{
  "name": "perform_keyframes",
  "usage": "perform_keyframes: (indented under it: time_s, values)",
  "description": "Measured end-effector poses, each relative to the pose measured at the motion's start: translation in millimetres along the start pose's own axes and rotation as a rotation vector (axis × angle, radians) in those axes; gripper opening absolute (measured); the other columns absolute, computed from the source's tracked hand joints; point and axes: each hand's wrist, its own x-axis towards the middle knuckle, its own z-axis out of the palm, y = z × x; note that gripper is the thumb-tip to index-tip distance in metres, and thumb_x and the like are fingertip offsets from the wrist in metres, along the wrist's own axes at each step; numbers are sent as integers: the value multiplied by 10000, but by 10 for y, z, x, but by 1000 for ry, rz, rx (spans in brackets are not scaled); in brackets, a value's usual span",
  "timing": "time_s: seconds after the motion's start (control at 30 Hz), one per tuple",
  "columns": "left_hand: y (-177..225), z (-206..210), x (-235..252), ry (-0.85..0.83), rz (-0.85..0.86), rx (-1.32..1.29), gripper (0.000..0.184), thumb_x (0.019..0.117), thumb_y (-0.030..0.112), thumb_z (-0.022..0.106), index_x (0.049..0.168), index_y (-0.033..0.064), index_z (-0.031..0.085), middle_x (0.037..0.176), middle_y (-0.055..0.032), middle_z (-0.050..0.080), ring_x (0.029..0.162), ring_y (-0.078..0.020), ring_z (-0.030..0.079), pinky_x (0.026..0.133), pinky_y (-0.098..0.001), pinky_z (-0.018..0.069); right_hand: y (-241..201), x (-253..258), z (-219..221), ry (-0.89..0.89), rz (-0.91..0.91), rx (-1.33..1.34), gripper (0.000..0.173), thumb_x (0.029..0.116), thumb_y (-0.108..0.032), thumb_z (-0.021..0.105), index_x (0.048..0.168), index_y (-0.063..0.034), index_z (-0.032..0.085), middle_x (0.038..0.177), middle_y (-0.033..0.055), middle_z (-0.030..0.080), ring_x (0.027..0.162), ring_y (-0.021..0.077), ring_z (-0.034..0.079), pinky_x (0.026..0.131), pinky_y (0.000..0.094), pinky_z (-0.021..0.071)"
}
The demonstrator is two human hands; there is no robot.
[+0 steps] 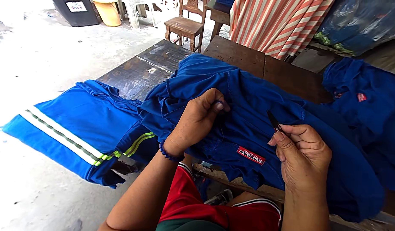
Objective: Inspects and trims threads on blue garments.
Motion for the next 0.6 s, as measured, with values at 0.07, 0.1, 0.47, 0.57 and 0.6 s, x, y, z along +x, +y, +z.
perform_keyframes:
  time_s: [0.07,0.1,0.47,0.57,0.6]
  values:
    - [-15,-44,-28,16,-8,-140,158,1051,9,445,1033,15,601,964,-33,710,864,-74,673,805,-250,571,4,2,2,6,1,4,141,958,-7,635,1069,-91,660,857,-84,720,641,-28,613,560,104,491]
    - [-23,-64,-48,40,1,-221,149,1051,12,444,1030,33,590,933,-13,692,826,-63,649,758,-234,554,4,4,3,11,7,8,142,966,-7,622,1075,-94,652,848,-86,714,631,-30,604,548,101,480]
    - [141,-949,-1350,233,-134,-1113,460,1082,417,404,816,170,686,568,94,538,512,-49,553,530,-216,486,-23,7,17,61,46,-17,245,916,-54,691,1118,-135,577,875,-118,670,622,-44,563,526,102,458]
    - [-82,-1256,-2081,138,-548,-980,311,1027,380,564,872,199,764,675,93,672,577,18,623,544,-136,500,-35,15,31,57,43,-65,306,868,-44,730,1141,-110,608,814,-144,641,607,-57,549,507,92,442]
    - [-140,-1289,-2344,105,-814,-782,165,994,319,647,963,206,764,769,67,716,584,9,636,512,-141,510,-32,16,34,51,32,-81,305,866,-38,729,1146,-93,621,781,-153,612,598,-61,529,506,89,430]
